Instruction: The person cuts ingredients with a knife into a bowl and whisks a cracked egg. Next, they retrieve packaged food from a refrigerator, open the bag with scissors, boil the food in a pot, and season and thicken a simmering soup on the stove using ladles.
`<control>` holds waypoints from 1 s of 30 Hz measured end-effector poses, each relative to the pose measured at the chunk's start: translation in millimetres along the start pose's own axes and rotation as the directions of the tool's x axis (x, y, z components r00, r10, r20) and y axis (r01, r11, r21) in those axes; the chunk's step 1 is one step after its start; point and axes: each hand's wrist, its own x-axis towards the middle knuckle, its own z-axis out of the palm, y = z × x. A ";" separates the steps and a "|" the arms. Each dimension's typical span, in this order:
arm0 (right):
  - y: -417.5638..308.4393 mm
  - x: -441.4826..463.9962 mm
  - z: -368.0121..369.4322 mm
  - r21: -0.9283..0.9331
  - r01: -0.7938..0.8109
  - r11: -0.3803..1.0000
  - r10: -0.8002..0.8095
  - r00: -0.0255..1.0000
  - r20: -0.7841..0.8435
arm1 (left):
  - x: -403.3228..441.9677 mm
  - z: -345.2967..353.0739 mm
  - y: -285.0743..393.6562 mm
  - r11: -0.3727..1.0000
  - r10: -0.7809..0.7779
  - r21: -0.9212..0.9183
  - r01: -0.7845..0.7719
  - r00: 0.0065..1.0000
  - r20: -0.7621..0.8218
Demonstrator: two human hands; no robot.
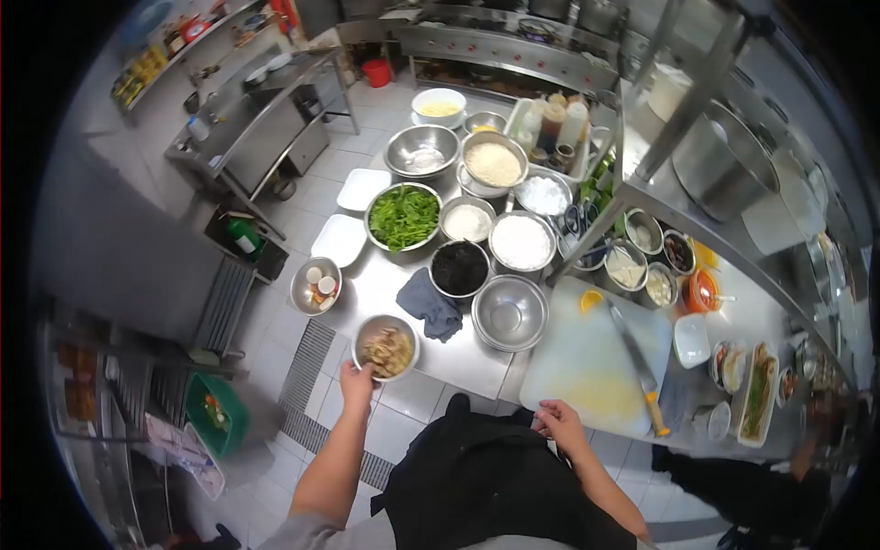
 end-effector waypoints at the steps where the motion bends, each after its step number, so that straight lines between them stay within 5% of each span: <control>1: 9.5 -3.2 -5.9 -0.021 0.000 1.000 -0.001 1.000 -0.019 | 7.2 2.7 2.0 0.995 -0.011 -0.097 0.004 0.997 -0.077; 5: 18.0 -11.9 -11.8 0.031 -0.011 0.999 0.013 0.997 -0.078 | 33.3 10.7 9.5 0.988 -0.072 -0.139 0.064 0.996 -0.051; 7: 27.7 -13.8 -18.8 0.085 -0.003 0.996 0.011 0.995 -0.100 | 29.8 17.3 17.2 0.848 -0.049 -0.529 0.034 0.999 -0.014; 8: 31.0 -13.7 -23.2 0.064 0.009 0.998 -0.002 0.993 -0.118 | 19.4 23.1 23.6 0.850 -0.049 -0.525 0.033 0.999 -0.016; 9: 34.6 -14.1 -28.0 0.044 0.021 0.999 -0.015 0.991 -0.133 | 14.9 28.0 20.1 0.857 -0.047 -0.515 0.036 0.999 -0.008; 12: 43.2 -18.6 -43.8 0.059 0.075 0.995 -0.063 0.982 -0.176 | 3.4 51.1 13.0 0.999 0.042 -0.019 -0.041 0.999 0.022; 13: 47.2 -22.0 -51.7 0.052 0.119 0.992 -0.106 0.972 -0.208 | 4.4 64.7 15.2 0.999 0.047 -0.004 -0.047 0.998 0.044; 16: 58.7 -33.3 -81.9 0.054 0.220 0.974 -0.188 0.917 -0.352 | 0.1 130.1 38.0 0.682 0.638 0.300 -0.667 0.743 0.203; 17: 65.2 -36.0 -95.5 0.035 0.272 0.962 -0.232 0.875 -0.425 | 4.8 145.0 36.2 0.673 0.633 0.290 -0.680 0.733 0.249; 19: 74.6 -47.9 -128.1 -0.029 0.288 0.957 -0.261 0.816 -0.515 | 35.8 163.8 31.3 0.253 0.713 0.624 -0.740 0.578 0.396; 21: 55.2 -74.4 -149.7 -0.508 0.200 0.838 -0.536 0.484 -0.692 | 57.7 171.6 27.2 0.240 0.672 0.732 -0.637 0.653 0.348; 22: 51.3 -83.3 -164.5 -0.487 0.175 0.856 -0.507 0.466 -0.725 | 63.5 173.1 29.0 0.222 0.651 0.754 -0.618 0.669 0.357; 24: 49.0 -90.5 -198.6 -0.770 -0.067 0.634 -0.756 0.154 -0.636 | 80.4 168.2 30.2 0.180 0.634 0.756 -0.629 0.662 0.400; 26: 65.0 -83.4 -229.2 -0.737 -0.131 0.663 -0.685 0.291 -0.668 | 78.7 164.3 37.3 0.028 0.559 0.778 -0.627 0.655 0.508; 27: 79.0 -72.7 -239.5 -0.722 -0.050 0.690 -0.669 0.337 -0.662 | 71.3 166.2 47.2 -0.107 0.485 0.799 -0.592 0.670 0.562; 30: 103.1 -46.6 -258.1 -0.725 0.145 0.673 -0.715 0.376 -0.589 | 41.9 187.6 55.7 -0.225 0.393 0.836 -0.500 0.739 0.547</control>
